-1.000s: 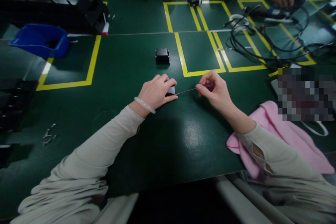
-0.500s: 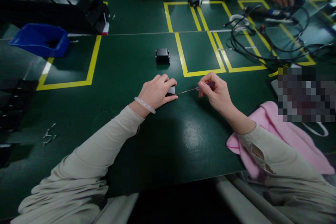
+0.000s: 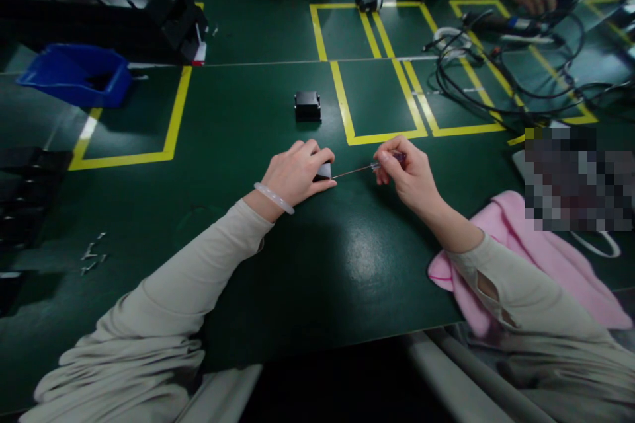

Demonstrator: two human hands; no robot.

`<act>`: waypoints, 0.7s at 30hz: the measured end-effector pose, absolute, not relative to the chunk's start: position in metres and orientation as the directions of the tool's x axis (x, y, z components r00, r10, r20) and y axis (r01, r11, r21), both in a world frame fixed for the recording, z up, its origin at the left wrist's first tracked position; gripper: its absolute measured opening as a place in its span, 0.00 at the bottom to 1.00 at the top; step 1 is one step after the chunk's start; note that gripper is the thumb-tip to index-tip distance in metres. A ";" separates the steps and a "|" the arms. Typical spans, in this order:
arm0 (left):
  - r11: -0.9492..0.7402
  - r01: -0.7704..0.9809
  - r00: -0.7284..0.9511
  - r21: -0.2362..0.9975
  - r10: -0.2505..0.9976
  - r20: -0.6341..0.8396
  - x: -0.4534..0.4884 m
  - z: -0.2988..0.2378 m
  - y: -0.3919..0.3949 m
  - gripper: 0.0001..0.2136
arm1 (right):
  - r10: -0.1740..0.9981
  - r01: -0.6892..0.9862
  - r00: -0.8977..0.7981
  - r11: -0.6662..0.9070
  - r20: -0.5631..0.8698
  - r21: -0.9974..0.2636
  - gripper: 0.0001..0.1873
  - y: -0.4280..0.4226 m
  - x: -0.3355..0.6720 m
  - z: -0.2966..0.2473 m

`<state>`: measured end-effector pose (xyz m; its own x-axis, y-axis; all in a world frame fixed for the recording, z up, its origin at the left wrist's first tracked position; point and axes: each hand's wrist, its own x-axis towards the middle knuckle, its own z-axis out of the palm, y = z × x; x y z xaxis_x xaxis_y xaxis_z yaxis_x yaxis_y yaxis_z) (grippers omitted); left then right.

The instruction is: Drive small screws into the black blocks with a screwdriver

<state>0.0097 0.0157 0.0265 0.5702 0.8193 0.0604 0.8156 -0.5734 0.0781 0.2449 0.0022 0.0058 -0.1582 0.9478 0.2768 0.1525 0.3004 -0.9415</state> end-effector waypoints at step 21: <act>-0.569 0.819 0.565 0.082 0.823 0.066 0.009 0.025 0.016 0.18 | 0.953 0.149 -0.163 0.278 0.254 -0.949 0.18 0.002 0.248 0.005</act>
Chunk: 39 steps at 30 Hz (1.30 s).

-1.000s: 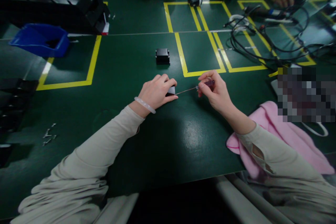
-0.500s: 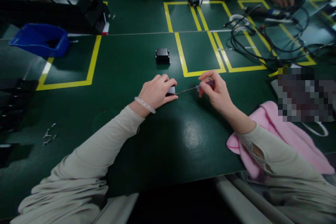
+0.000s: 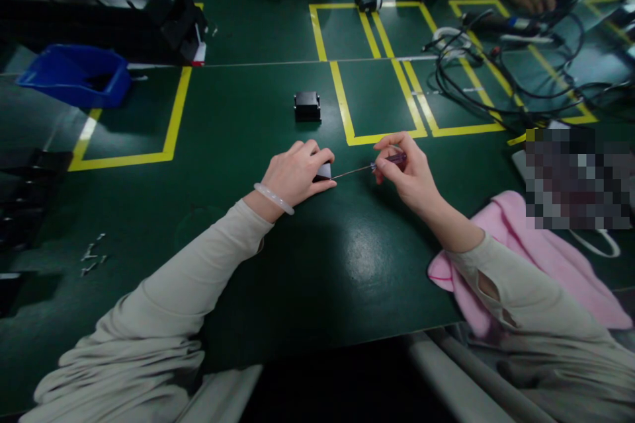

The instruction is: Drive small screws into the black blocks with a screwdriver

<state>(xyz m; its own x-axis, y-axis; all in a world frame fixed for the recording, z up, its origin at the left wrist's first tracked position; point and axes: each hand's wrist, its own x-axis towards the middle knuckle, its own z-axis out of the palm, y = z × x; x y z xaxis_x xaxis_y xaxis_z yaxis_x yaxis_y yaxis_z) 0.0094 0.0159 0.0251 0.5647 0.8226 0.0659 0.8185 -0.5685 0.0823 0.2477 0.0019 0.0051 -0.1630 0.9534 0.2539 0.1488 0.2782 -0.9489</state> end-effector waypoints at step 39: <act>-0.574 0.817 0.570 0.061 0.819 0.068 0.009 0.025 0.016 0.18 | 0.956 0.141 -0.144 0.277 0.257 -0.950 0.17 0.005 0.248 0.003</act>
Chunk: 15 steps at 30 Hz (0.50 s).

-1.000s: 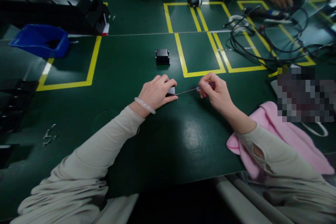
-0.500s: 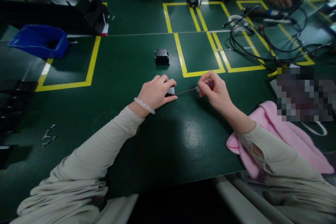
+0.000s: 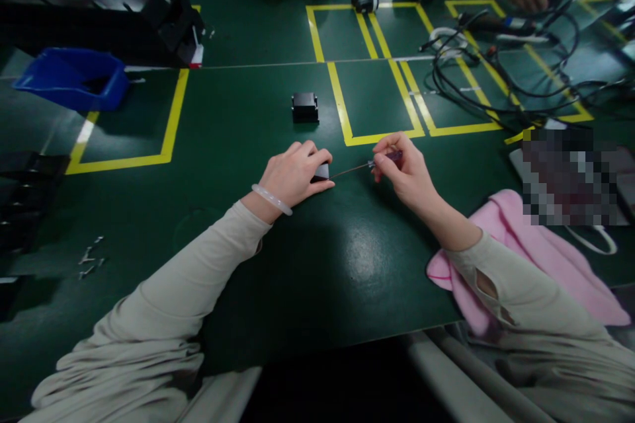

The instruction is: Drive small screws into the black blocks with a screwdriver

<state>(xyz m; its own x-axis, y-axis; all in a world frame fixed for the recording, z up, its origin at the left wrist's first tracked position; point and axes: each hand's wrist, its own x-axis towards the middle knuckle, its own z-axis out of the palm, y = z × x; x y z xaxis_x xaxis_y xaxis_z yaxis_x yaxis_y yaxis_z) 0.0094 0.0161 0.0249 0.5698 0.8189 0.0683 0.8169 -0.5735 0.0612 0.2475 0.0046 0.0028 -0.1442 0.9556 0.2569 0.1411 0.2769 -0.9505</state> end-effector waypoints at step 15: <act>-0.563 0.825 0.559 0.054 0.826 0.067 0.010 0.025 0.016 0.18 | 0.949 0.136 -0.159 0.292 0.271 -0.947 0.14 0.003 0.248 0.004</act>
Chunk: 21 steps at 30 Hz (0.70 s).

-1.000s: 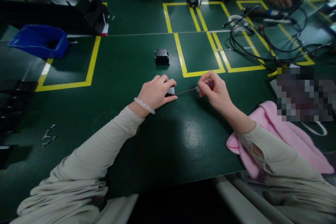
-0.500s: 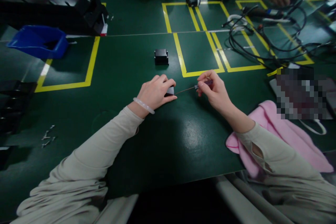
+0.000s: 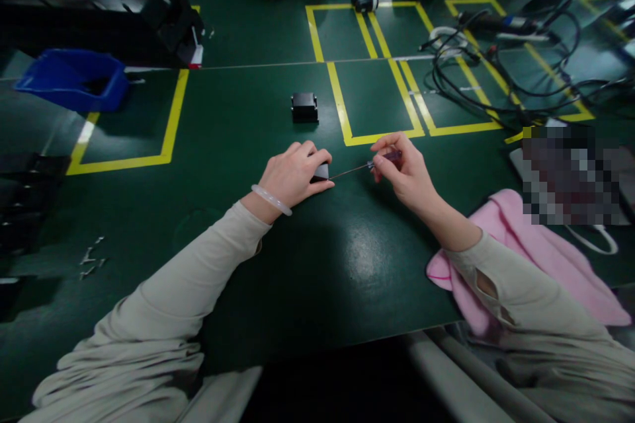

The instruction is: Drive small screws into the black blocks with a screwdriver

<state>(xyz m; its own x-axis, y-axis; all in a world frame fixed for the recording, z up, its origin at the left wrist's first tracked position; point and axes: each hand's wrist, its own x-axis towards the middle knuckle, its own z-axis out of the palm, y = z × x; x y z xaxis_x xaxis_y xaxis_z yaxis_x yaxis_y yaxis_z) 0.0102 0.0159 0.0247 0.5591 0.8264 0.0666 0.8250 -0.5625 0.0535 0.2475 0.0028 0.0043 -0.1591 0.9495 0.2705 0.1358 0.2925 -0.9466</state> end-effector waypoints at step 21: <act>-0.561 0.825 0.559 0.064 0.828 0.047 0.010 0.026 0.016 0.18 | 0.939 0.217 -0.196 0.322 0.282 -0.922 0.11 0.000 0.249 0.007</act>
<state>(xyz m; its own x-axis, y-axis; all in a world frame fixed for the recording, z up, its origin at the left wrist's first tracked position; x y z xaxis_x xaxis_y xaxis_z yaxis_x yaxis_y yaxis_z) 0.0100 0.0161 0.0259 0.5592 0.8277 0.0473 0.8252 -0.5612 0.0641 0.2488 -0.0002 0.0072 -0.1957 0.9392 0.2821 0.2171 0.3220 -0.9215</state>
